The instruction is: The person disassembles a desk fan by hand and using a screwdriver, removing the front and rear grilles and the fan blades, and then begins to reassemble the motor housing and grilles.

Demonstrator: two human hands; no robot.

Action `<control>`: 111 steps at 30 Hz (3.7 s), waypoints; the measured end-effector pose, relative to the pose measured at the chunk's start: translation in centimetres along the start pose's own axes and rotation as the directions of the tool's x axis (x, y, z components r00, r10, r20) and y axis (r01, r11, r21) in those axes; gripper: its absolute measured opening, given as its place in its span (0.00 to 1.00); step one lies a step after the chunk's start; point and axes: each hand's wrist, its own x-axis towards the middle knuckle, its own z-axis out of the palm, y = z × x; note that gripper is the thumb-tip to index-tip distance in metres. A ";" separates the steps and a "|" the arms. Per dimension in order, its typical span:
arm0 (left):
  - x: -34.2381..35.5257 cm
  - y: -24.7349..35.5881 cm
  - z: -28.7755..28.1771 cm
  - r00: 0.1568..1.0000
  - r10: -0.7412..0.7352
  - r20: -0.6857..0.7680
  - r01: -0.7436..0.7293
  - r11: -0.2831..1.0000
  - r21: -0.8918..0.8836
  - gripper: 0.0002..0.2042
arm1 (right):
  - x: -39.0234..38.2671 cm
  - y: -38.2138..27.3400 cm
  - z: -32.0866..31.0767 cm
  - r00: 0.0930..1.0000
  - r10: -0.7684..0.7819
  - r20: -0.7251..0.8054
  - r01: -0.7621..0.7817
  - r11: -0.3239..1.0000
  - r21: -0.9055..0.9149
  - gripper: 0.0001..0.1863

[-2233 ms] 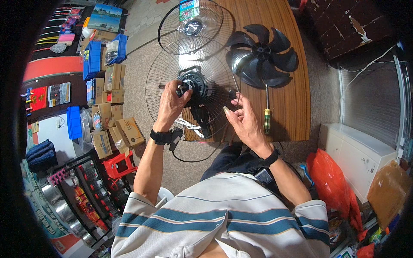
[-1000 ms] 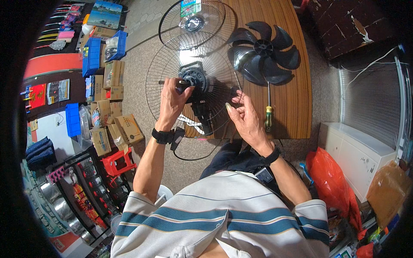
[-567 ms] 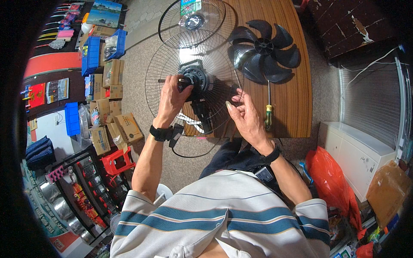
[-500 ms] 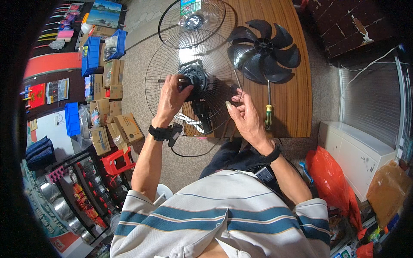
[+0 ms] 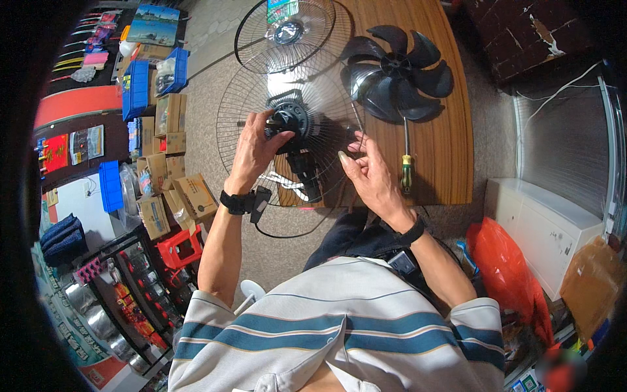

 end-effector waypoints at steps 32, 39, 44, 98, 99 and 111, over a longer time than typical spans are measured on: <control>0.1 -0.2 1.0 0.992 -0.098 -0.076 0.098 0.995 -0.003 0.24 | 0.1 0.7 0.3 0.999 -0.034 -0.016 0.034 0.999 -0.016 0.35; 0.2 -1.0 0.8 0.999 -0.026 -0.033 0.025 0.999 -0.031 0.22 | 0.1 0.6 0.6 0.999 -0.041 -0.029 0.042 0.999 0.034 0.34; -0.1 -0.4 -0.2 0.999 -0.031 0.011 0.031 0.998 -0.046 0.23 | 0.1 0.6 0.8 0.999 -0.036 -0.024 0.036 0.999 0.032 0.33; -62.6 -1.8 -4.4 0.576 -0.769 -0.277 0.486 0.594 -0.641 0.16 | -24.0 -3.3 27.3 0.524 0.358 0.773 0.146 0.856 -0.495 0.18; -65.2 -2.6 -3.6 0.533 -0.800 -0.277 0.533 0.571 -0.624 0.16 | -25.1 -3.1 29.7 0.507 0.357 0.785 0.163 0.854 -0.494 0.19; -101.2 -19.9 -3.8 0.102 -0.995 -0.003 0.666 0.070 -0.742 0.18 | -35.1 1.9 61.7 0.333 0.316 0.889 0.351 0.833 -0.427 0.19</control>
